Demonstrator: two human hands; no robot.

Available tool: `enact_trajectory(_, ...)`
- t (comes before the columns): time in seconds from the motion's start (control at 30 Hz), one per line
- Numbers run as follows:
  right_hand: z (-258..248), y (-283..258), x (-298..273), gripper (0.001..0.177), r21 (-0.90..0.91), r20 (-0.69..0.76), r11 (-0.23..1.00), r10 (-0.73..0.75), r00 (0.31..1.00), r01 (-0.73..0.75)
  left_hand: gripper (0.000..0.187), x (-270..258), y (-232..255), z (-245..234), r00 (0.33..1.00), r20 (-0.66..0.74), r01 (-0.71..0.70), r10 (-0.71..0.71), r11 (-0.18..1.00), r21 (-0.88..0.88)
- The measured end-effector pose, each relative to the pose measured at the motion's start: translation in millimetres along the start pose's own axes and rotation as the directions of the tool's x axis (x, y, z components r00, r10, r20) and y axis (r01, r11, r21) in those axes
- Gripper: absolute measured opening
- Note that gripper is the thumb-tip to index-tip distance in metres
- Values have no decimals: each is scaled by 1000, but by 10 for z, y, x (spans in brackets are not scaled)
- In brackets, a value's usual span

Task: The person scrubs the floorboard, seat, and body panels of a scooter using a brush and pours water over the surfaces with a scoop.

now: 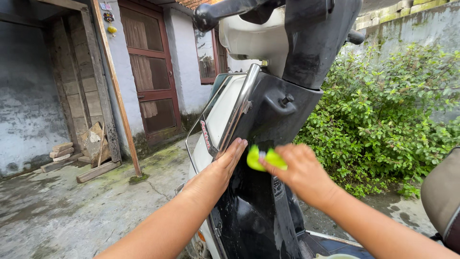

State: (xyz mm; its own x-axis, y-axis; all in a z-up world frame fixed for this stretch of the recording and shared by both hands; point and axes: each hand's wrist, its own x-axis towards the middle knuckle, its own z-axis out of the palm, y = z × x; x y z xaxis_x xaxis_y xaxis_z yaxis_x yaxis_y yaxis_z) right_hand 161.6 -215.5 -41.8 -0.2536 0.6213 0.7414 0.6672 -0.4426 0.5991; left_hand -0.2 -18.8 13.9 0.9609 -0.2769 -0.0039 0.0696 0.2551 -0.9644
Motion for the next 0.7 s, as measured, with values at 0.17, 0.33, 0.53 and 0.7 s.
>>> enact_trajectory(0.17, -27, -52, -34, 55, 14, 18, 1000, 14, 1000, -14, 73, -18, 1, -32, 1000, 3, 19, -19, 1000, -12)
enact_trajectory(0.33, -13, -34, -34, 58, 6, 33, 1000, -26, 999, 26, 69, -82, 119, -44, 995, 54, -81, 86, 994, -78)
enact_trajectory(0.53, 222, -296, -279, 56, 85, 31, 996, 25, 999, -28, 75, -63, 413, 11, 998, 14, -59, 64, 978, -199)
enact_trajectory(0.7, 302, -643, -705, 56, 256, 181, 962, -142, 973, 92, 72, -63, 449, 80, 996, 11, -89, 92, 978, -187)
